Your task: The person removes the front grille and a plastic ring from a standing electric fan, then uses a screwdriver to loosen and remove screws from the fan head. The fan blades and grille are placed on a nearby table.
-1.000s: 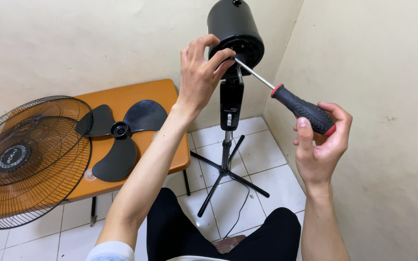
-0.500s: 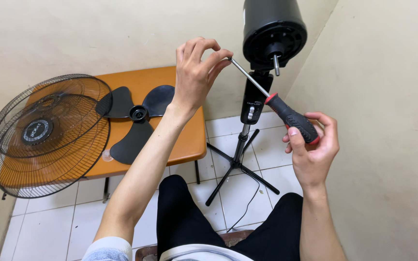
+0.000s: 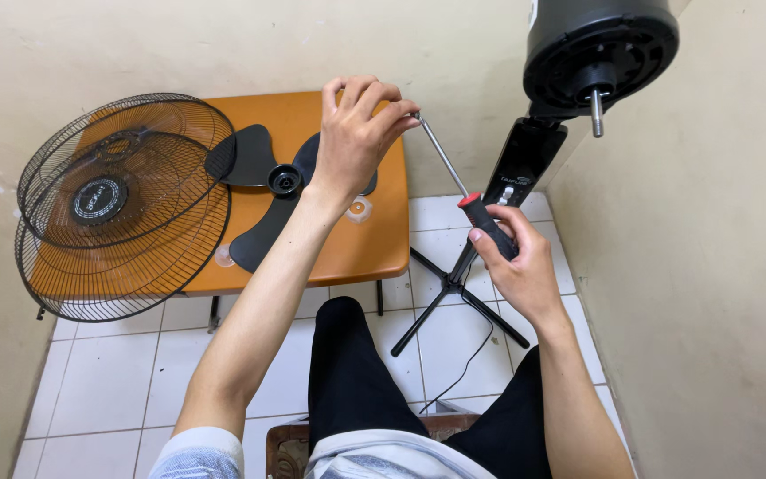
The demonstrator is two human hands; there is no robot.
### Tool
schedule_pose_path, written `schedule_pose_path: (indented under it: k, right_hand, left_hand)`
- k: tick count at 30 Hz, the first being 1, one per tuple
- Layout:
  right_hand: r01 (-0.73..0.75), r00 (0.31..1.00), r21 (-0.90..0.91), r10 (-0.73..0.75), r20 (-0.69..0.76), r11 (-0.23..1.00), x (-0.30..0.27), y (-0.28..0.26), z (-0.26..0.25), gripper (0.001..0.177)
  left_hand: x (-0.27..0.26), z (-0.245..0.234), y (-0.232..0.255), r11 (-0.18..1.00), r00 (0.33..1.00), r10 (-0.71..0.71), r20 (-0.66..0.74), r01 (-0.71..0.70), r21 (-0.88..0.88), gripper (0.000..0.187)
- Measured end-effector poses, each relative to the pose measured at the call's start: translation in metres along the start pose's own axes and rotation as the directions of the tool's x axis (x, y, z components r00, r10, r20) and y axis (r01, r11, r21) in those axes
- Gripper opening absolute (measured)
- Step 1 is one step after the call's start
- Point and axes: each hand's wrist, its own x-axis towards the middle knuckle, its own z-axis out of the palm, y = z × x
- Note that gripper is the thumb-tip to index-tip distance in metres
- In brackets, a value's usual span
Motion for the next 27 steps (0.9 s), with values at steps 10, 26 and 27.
schedule_pose_path:
  k: [10, 26, 27]
  right_hand:
    - [-0.045, 0.999, 0.315, 0.041, 0.019, 0.948, 0.040, 0.041, 0.042, 0.032]
    - [-0.391, 0.919, 0.659, 0.231, 0.321, 0.642, 0.102, 0.100, 0.118, 0.027]
    - [-0.403, 0.914, 0.645, 0.243, 0.325, 0.650, 0.104, 0.104, 0.124, 0.023]
  left_hand:
    - [-0.054, 0.020, -0.023, 0.958, 0.966, -0.239, 0.103, 0.252, -0.134, 0.016]
    - [-0.128, 0.046, -0.037, 0.673, 0.744, -0.562, 0.362, 0.666, -0.324, 0.018]
    - [-0.133, 0.046, -0.039, 0.610, 0.703, -0.586, 0.403, 0.711, -0.351, 0.019]
